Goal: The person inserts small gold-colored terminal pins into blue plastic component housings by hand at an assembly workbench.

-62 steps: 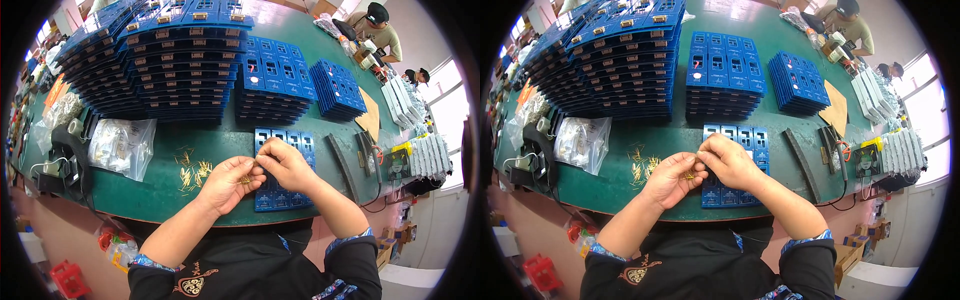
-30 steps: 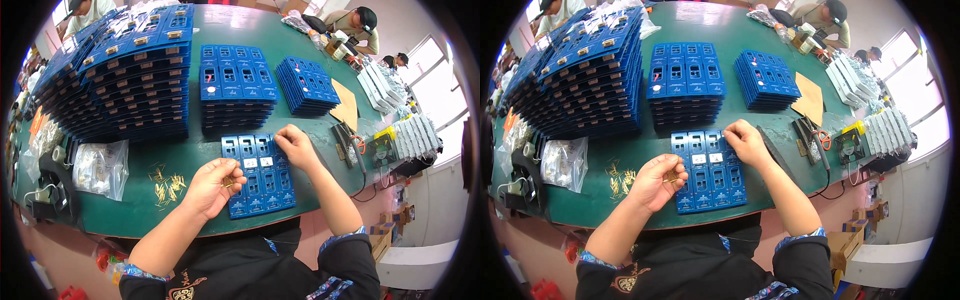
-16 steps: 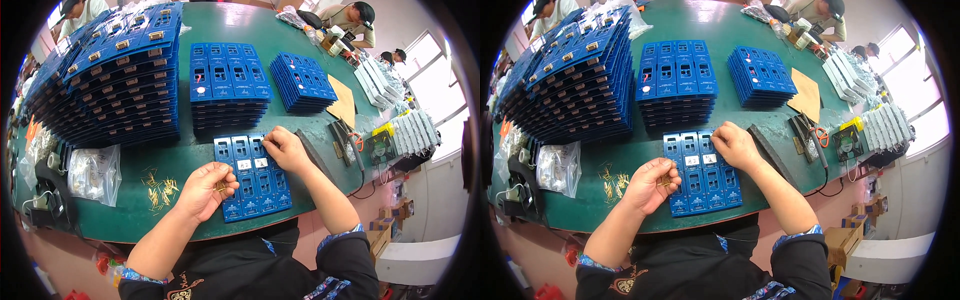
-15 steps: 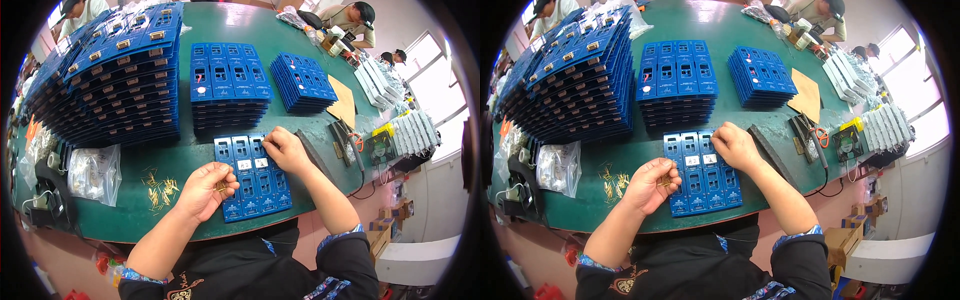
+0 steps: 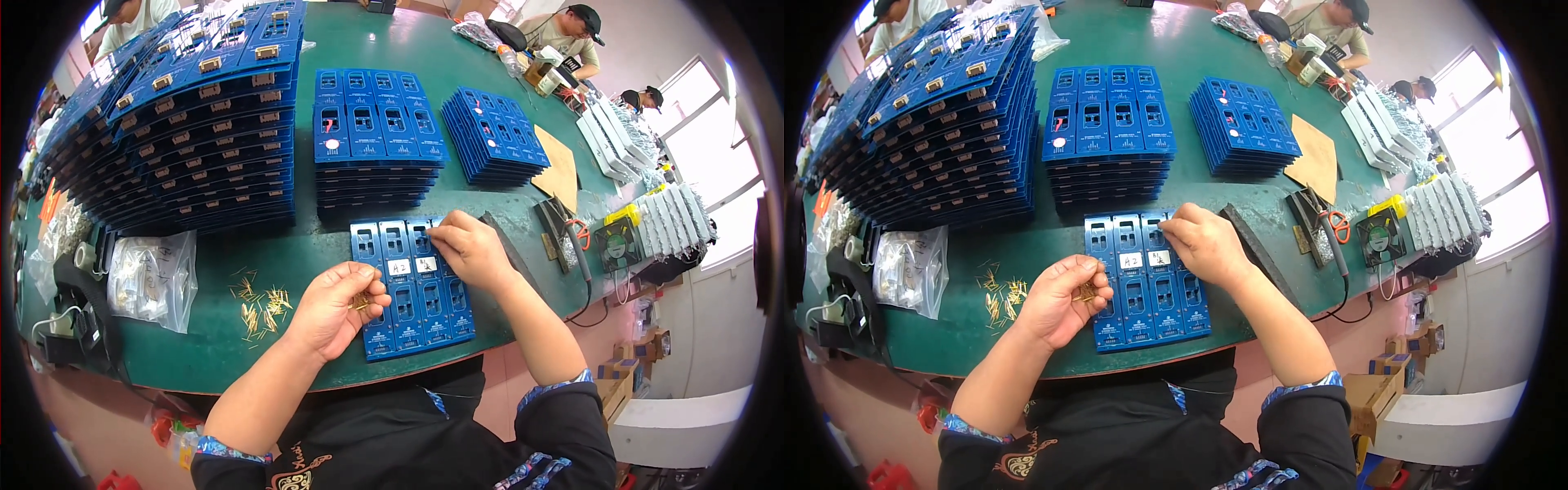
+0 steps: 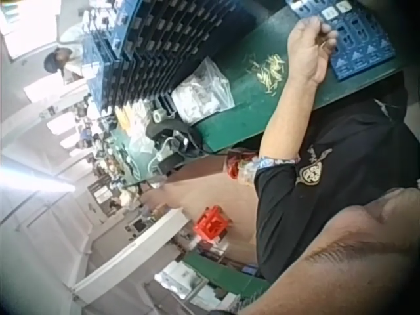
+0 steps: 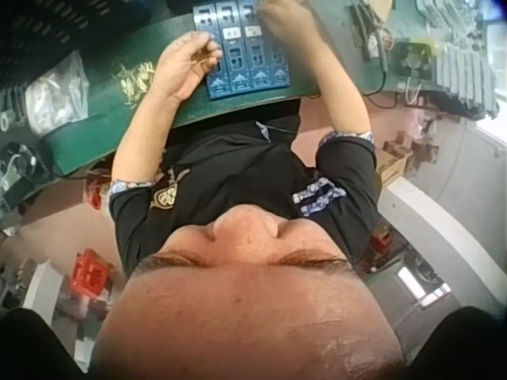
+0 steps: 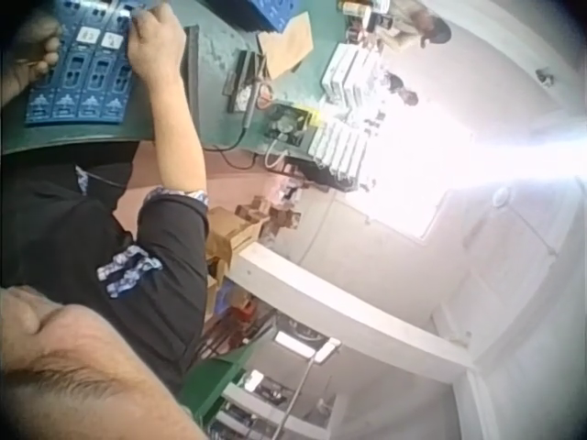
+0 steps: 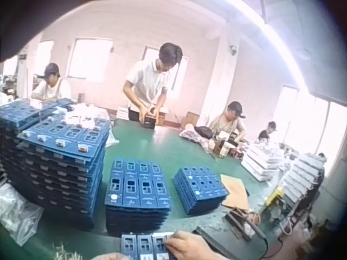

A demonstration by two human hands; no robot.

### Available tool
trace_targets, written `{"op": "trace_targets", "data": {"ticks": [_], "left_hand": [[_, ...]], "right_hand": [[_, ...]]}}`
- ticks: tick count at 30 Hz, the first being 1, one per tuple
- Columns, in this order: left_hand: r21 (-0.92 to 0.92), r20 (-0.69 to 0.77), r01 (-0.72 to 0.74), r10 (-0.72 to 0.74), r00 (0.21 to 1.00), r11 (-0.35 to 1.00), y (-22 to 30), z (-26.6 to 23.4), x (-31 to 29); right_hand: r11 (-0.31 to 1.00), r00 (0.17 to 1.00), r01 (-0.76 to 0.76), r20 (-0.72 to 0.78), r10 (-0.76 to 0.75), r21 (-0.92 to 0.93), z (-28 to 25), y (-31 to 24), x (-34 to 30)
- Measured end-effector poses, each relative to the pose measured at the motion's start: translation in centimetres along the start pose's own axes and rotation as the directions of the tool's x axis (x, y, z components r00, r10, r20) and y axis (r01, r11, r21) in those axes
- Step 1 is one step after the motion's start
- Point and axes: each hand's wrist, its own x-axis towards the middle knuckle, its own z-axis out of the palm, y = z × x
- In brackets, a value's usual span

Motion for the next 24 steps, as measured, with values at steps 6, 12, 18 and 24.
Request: {"op": "trace_targets", "data": {"ticks": [6, 12, 18, 24], "left_hand": [[0.004, 0.002, -0.002, 0.002, 1.000, 1.000, 0.0, 0.0, 0.0], [0.001, 0.001, -0.005, 0.005, 1.000, 1.000, 0.1, 0.1, -0.3], [0.010, 0.000, 0.009, -0.009, 1.000, 1.000, 0.1, 0.3, -0.2], [0.009, 0.052, 0.042, -0.042, 0.998, 0.999, -0.3, 0.0, -0.1]], "right_hand": [[0.999, 0.999, 0.009, 0.035, -0.007, -0.041, -0.1, -0.5, -0.1], [0.994, 0.994, 0.017, 0.113, -0.004, -0.111, -0.3, -1.1, 0.1], [0.993, 0.987, -0.081, 0.132, 0.092, -0.085, -0.5, -1.8, 0.4], [0.834, 0.981, -0.105, 0.195, -0.003, 0.542, 0.2, -5.3, 1.6]]}}
